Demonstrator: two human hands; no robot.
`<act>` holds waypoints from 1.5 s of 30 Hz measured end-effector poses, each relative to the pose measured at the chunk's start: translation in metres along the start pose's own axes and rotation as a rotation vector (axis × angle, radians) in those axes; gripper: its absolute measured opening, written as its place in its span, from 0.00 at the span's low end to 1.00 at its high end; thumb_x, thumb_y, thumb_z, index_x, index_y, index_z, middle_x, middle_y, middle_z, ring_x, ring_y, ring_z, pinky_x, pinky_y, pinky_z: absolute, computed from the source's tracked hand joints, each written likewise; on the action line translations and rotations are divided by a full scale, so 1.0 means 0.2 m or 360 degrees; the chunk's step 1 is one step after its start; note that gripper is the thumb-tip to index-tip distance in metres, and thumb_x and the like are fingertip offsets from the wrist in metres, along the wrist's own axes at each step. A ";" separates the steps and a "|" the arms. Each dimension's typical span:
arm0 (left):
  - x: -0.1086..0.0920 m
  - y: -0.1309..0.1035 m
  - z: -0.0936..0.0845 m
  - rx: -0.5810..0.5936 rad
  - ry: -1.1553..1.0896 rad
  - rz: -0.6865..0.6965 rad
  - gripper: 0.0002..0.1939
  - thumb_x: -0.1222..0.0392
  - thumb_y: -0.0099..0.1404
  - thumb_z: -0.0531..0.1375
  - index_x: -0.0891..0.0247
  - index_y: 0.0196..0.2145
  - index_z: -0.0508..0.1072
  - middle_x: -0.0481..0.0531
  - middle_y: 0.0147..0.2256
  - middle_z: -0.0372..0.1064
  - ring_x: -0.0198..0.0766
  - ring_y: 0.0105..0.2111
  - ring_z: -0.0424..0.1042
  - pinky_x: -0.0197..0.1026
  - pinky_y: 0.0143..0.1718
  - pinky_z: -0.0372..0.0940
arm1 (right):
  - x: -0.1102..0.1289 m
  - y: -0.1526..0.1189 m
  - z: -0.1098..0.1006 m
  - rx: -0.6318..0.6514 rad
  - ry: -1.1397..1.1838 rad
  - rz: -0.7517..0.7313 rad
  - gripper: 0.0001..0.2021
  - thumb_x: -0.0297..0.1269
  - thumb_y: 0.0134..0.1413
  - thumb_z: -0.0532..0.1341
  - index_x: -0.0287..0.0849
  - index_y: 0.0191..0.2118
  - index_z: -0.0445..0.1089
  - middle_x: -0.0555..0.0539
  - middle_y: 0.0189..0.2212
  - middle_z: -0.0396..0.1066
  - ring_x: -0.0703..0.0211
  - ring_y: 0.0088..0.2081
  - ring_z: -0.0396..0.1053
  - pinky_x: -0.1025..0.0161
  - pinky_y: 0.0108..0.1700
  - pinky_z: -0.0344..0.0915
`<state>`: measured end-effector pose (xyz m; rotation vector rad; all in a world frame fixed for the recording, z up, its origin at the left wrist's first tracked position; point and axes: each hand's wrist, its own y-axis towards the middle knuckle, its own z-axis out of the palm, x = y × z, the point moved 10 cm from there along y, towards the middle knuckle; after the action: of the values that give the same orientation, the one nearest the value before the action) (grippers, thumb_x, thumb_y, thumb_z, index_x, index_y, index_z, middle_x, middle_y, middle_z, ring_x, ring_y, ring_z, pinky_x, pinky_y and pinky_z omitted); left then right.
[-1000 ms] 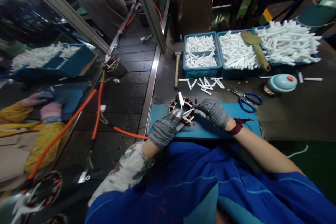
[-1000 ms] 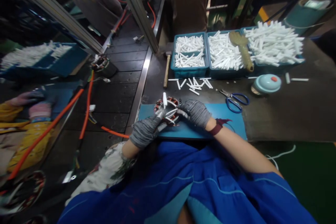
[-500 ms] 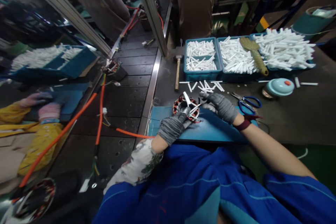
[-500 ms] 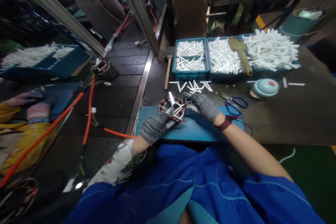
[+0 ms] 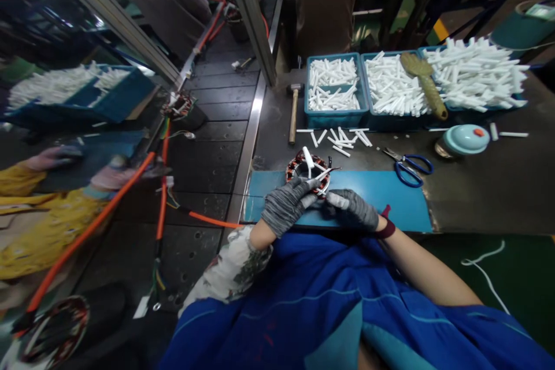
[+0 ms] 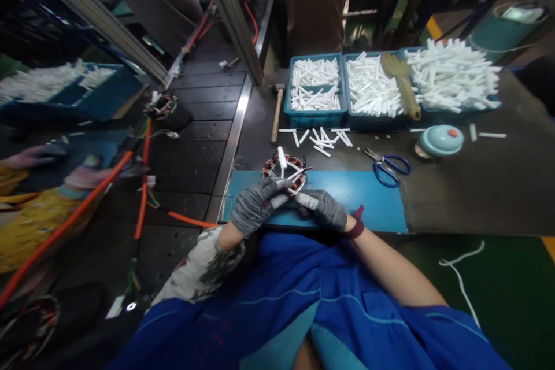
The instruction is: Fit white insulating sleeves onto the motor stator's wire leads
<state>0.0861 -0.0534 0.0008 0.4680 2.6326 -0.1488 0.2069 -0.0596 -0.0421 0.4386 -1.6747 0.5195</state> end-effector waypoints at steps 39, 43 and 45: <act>0.00 -0.05 0.20 -0.0070 0.0783 -0.0190 0.27 0.43 0.70 0.57 0.66 0.57 0.73 0.69 0.48 0.76 0.50 0.38 0.80 0.46 0.38 0.73 | -0.15 -0.32 -0.74 -0.1096 -0.1045 0.0251 0.23 0.57 0.57 0.56 0.43 0.44 0.76 0.36 0.46 0.78 0.38 0.50 0.74 0.40 0.58 0.66; 0.02 -0.02 0.19 0.0131 0.0687 -0.0219 0.26 0.45 0.70 0.58 0.64 0.59 0.70 0.68 0.50 0.75 0.50 0.37 0.79 0.48 0.36 0.73 | -0.36 -0.44 -1.04 -0.1138 -0.1577 0.0530 0.30 0.52 0.58 0.51 0.35 0.55 0.73 0.29 0.54 0.73 0.28 0.53 0.71 0.34 0.54 0.67; 0.03 -0.01 0.16 0.0184 0.0646 -0.0141 0.24 0.46 0.69 0.58 0.61 0.57 0.71 0.64 0.47 0.76 0.49 0.37 0.79 0.47 0.35 0.72 | -0.46 -0.47 -1.07 -0.1111 -0.1681 0.0564 0.31 0.51 0.59 0.48 0.34 0.56 0.73 0.28 0.55 0.73 0.28 0.54 0.71 0.34 0.55 0.67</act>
<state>0.0950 -0.0588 -0.0308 0.4596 3.0571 -0.2591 0.4492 -0.0162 -0.0948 -0.1683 -2.8176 -0.1405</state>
